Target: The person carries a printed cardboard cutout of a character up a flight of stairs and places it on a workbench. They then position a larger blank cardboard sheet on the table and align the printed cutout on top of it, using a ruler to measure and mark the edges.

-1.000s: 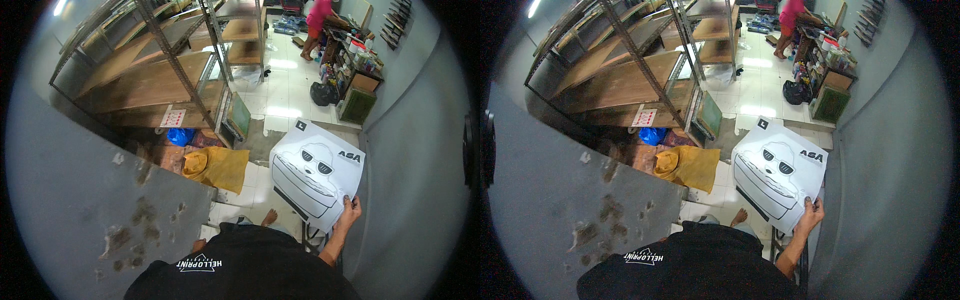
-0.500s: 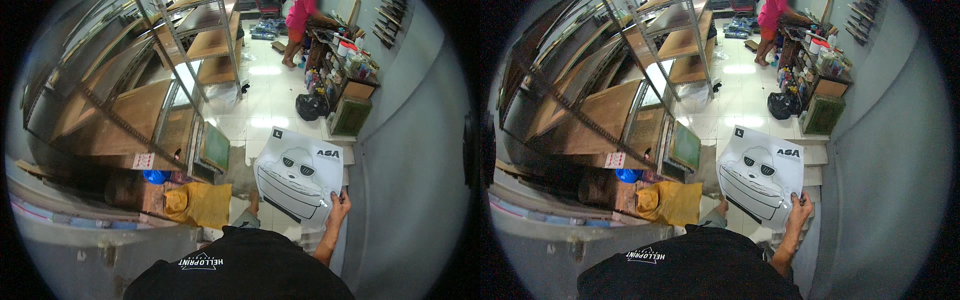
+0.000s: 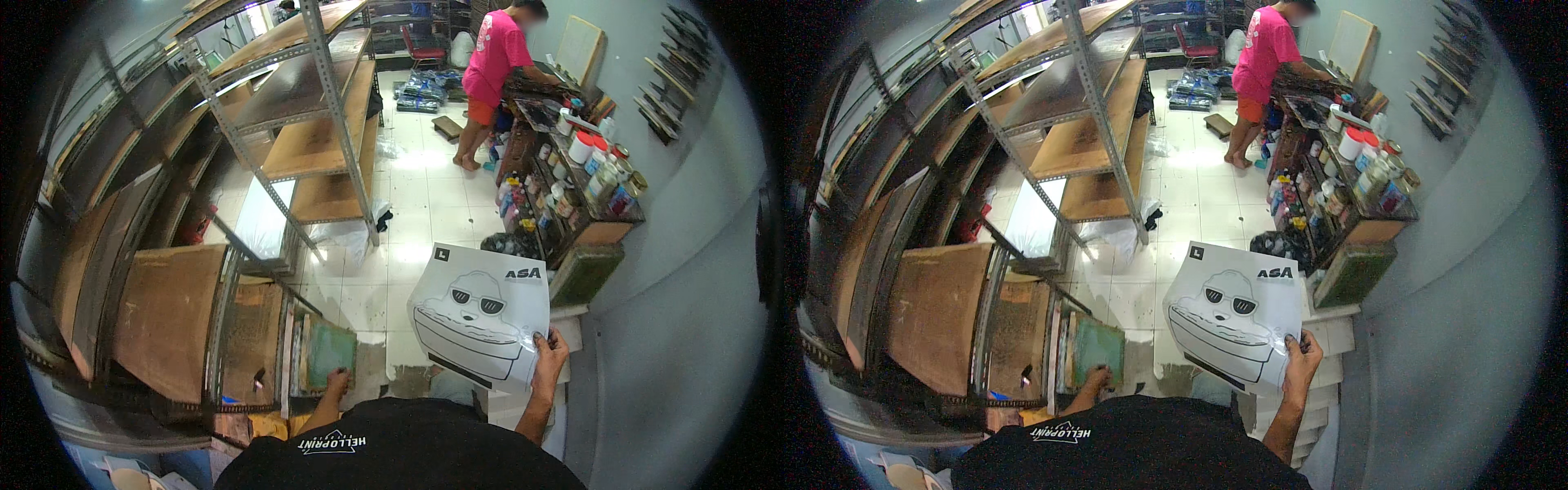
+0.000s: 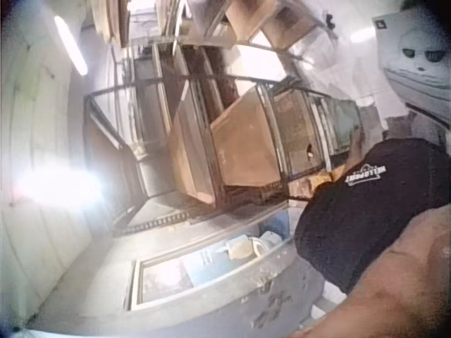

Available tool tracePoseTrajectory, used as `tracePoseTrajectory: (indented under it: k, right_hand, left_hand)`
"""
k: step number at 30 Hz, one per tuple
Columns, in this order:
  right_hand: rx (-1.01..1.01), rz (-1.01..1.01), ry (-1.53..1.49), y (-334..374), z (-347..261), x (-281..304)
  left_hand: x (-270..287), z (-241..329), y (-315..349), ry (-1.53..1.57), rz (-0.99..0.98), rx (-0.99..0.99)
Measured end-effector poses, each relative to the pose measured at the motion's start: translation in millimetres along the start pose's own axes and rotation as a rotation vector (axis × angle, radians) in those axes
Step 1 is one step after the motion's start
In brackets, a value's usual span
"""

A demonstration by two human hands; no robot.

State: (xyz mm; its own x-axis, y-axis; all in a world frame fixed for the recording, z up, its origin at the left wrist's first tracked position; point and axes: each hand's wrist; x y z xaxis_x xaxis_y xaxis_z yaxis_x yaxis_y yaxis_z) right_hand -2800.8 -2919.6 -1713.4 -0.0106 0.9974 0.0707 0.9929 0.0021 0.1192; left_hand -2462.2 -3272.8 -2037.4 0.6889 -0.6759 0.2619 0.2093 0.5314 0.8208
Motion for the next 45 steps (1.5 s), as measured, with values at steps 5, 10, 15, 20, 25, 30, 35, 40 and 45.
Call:
tracePoseTrajectory:
  k: [5,10,15,20,25,30,35,40,45]
  right_hand:
    - [0.037,-0.056,-0.068,-230,21,-113]
    - [0.018,-0.233,-0.031,-471,0,-228]
    - [0.044,-0.308,0.006,-690,-38,-353]
    - [0.052,-0.361,0.083,-872,-39,-487]
    - [0.063,-0.417,0.057,-1056,-26,-625]
    - [0.114,-0.444,0.176,-1245,-52,-758]
    - [0.118,-0.436,0.125,-1416,-63,-880]
    - [0.072,-0.483,0.069,-1598,-54,-1012]
    - [0.024,-0.410,-0.051,-1797,-53,-1133]
  left_hand:
    - [-96,213,-123,0.091,-0.013,-0.120]
    - [-153,310,-214,-0.132,0.127,0.111]
    - [-216,460,-288,-0.207,0.100,0.196]
    - [-270,604,-400,-0.218,0.089,0.224]
    - [-319,771,-561,-0.398,0.068,0.250]
    - [-384,987,-732,-0.653,0.085,0.108]
    - [-435,1290,-866,0.182,-0.029,-0.220]
    - [-491,1495,-989,0.133,-0.064,-0.193]
    - [-515,1558,-1112,0.173,-0.159,0.139]
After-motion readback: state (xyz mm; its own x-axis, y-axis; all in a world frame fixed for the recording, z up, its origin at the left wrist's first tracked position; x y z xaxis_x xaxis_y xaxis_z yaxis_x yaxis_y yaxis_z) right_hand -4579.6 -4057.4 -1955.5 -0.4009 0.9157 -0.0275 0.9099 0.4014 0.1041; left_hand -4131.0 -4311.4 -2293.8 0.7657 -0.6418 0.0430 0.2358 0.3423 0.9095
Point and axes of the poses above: each hand's wrist, its own y-axis away from the middle knuckle, its own x-axis out of the back of the hand, z = x × y, and after that the axes turned 1 degree about -z, right-handed
